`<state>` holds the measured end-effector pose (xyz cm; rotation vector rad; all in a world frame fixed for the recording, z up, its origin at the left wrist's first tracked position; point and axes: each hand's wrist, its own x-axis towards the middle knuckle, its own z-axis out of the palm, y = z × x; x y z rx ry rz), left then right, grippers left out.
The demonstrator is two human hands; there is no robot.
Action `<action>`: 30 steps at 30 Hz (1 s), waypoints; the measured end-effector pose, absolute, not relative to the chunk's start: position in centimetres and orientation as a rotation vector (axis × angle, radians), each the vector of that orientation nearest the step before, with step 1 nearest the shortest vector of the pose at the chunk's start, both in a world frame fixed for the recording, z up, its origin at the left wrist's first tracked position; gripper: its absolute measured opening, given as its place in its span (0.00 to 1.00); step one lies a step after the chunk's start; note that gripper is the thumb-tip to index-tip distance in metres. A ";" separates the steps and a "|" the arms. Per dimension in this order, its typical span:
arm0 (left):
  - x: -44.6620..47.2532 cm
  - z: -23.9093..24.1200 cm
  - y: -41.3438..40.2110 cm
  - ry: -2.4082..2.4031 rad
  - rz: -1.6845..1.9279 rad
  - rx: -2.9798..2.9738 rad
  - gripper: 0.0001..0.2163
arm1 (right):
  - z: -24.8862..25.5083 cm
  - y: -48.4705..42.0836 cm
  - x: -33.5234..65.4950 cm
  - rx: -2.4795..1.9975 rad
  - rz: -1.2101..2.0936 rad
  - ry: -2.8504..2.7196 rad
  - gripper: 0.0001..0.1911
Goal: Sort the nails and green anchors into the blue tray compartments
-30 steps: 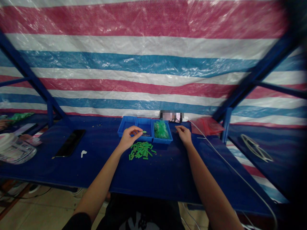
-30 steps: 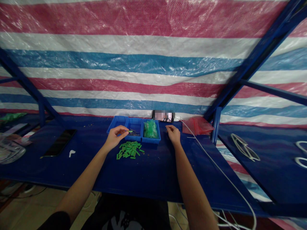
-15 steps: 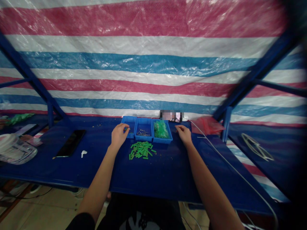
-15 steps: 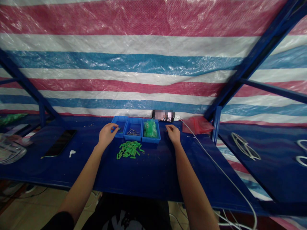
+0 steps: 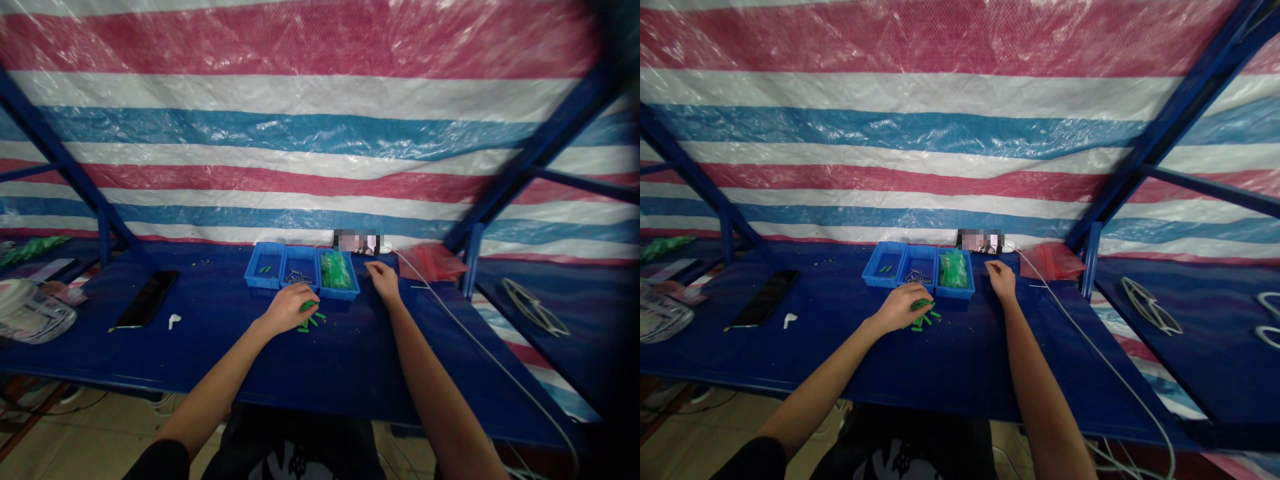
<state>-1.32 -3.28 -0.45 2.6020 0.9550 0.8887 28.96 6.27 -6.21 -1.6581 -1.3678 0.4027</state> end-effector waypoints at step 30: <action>-0.5 -1.4 -3.7 1.011 0.705 2.693 0.05 | -6.1 6.2 28.9 -1.639 0.408 -1.374 0.20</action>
